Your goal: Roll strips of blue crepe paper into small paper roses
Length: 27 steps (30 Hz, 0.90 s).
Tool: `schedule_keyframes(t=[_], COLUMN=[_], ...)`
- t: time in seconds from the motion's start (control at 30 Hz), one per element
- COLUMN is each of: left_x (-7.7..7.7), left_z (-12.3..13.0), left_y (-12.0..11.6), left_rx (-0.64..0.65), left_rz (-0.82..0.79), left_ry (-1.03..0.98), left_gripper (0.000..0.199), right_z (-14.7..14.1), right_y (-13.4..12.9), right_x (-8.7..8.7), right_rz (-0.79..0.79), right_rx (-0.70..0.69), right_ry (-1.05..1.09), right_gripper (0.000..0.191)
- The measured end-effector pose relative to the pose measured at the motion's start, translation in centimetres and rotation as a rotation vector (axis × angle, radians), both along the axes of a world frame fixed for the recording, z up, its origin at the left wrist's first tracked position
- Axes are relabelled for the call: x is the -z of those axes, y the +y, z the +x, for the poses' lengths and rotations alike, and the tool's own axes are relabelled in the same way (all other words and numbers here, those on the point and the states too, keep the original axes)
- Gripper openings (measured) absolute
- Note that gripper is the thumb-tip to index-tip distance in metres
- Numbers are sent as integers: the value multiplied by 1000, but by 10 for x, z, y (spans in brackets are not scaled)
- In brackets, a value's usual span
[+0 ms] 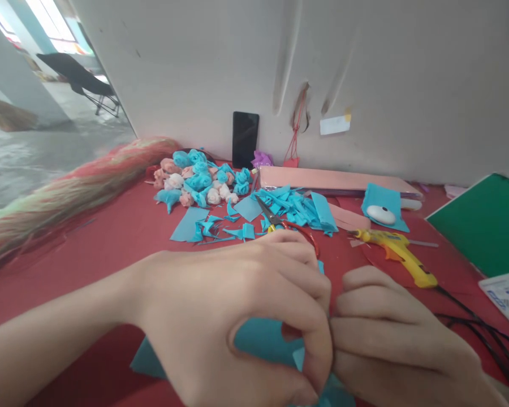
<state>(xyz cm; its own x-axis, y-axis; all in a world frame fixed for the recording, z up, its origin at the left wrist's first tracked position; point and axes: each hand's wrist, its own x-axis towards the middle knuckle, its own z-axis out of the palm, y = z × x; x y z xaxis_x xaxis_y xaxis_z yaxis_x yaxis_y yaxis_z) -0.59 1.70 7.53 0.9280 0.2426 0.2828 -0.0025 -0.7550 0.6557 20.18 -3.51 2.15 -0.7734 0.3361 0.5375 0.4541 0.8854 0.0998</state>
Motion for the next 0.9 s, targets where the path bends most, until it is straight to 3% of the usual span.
schedule_keyframes(t=[0.2, 0.33, 0.4, 0.7, 0.9], left_x=[-3, -1, 1, 6, 4], left_z=[9, 10, 10, 10, 7], left_y=[-2, -1, 1, 8, 3], left_rx=[-32, -15, 30, 83, 17], left_rz=[-32, -46, -23, -34, -41], left_ry=[34, 10, 1, -19, 0], left_gripper=[12, 13, 12, 10, 8], right_z=[6, 3, -1, 2, 5], right_y=[5, 5, 4, 10, 10], right_x=[-3, -2, -2, -2, -7], right_rz=[-103, -226, -247, -232, -64], right_rx=[-38, -4, -17, 2, -55], right_ry=[46, 356, 414, 344, -48], right_gripper=[25, 35, 36, 36, 26])
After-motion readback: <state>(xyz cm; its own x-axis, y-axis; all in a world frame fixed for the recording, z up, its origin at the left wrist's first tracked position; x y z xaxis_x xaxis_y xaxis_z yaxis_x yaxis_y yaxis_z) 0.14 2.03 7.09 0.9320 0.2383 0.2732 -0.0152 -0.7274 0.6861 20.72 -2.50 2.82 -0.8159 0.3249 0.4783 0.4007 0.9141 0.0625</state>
